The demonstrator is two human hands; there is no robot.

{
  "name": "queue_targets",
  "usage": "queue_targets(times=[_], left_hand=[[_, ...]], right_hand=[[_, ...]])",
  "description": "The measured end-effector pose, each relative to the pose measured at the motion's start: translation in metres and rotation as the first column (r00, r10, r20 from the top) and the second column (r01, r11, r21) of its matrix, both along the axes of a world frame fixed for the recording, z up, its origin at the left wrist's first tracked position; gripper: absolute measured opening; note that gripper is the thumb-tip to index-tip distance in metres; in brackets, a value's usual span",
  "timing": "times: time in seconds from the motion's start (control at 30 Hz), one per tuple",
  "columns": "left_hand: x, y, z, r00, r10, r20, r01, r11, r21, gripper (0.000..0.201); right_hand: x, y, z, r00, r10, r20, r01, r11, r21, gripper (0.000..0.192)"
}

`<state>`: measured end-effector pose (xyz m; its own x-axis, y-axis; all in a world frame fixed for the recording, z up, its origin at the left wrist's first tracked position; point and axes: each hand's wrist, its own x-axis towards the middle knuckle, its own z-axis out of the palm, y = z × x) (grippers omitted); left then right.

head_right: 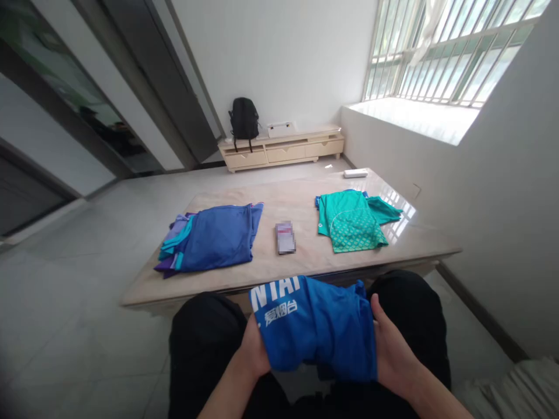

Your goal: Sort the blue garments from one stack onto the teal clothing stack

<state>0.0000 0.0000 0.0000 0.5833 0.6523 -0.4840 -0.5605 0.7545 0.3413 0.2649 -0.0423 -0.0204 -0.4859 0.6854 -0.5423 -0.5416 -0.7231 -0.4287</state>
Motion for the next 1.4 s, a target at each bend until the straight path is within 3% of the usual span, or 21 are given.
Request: queue_targets(times=[0.13, 0.27, 0.37, 0.43, 0.5, 0.7, 0.83, 1.03, 1.23, 1.4], left_hand=[[-0.002, -0.001, -0.003, 0.999, 0.044, 0.007, -0.044, 0.999, 0.024, 0.069], [-0.010, -0.013, 0.004, 0.997, -0.001, 0.074, -0.007, 0.994, 0.105, 0.095], [-0.011, -0.022, 0.016, 1.000, 0.004, 0.006, -0.005, 0.971, 0.238, 0.077], [-0.007, -0.026, 0.020, 0.991, 0.054, -0.120, -0.007, 0.933, 0.359, 0.055], [-0.002, -0.026, 0.020, 0.964, 0.111, -0.243, 0.006, 0.902, 0.433, 0.046], [0.000, -0.014, 0.017, 0.908, 0.270, -0.319, -0.115, 0.895, 0.430, 0.039], [-0.004, -0.007, 0.023, 0.897, 0.299, -0.326, -0.132, 0.884, 0.448, 0.037], [-0.007, 0.000, 0.028, 0.870, 0.347, -0.350, -0.168, 0.876, 0.452, 0.040], [-0.008, 0.005, 0.036, 0.836, 0.429, -0.342, -0.256, 0.857, 0.447, 0.042], [-0.005, 0.005, 0.040, 0.833, 0.441, -0.335, -0.263, 0.847, 0.461, 0.042]], right_hand=[[-0.008, -0.008, -0.005, 0.999, 0.001, 0.038, -0.004, 0.997, 0.075, 0.043], [-0.015, -0.004, 0.000, 0.991, -0.072, 0.108, 0.063, 0.994, 0.084, 0.033], [-0.016, 0.008, 0.009, 0.984, -0.115, 0.137, 0.103, 0.991, 0.091, 0.032], [-0.015, 0.014, 0.015, 0.980, -0.113, 0.163, 0.096, 0.989, 0.109, 0.029], [-0.013, 0.019, 0.021, 0.976, -0.104, 0.190, 0.081, 0.988, 0.129, 0.027], [0.004, 0.028, 0.029, 0.978, -0.041, 0.205, 0.012, 0.990, 0.142, 0.030], [0.015, 0.036, 0.035, 0.970, 0.011, 0.242, -0.048, 0.988, 0.146, 0.031], [0.024, 0.050, 0.039, 0.962, -0.014, 0.272, -0.036, 0.983, 0.178, 0.027], [0.016, 0.059, 0.037, 0.940, -0.141, 0.310, 0.043, 0.952, 0.302, 0.046], [-0.006, 0.053, 0.029, 0.815, -0.394, 0.425, 0.215, 0.887, 0.409, 0.106]])
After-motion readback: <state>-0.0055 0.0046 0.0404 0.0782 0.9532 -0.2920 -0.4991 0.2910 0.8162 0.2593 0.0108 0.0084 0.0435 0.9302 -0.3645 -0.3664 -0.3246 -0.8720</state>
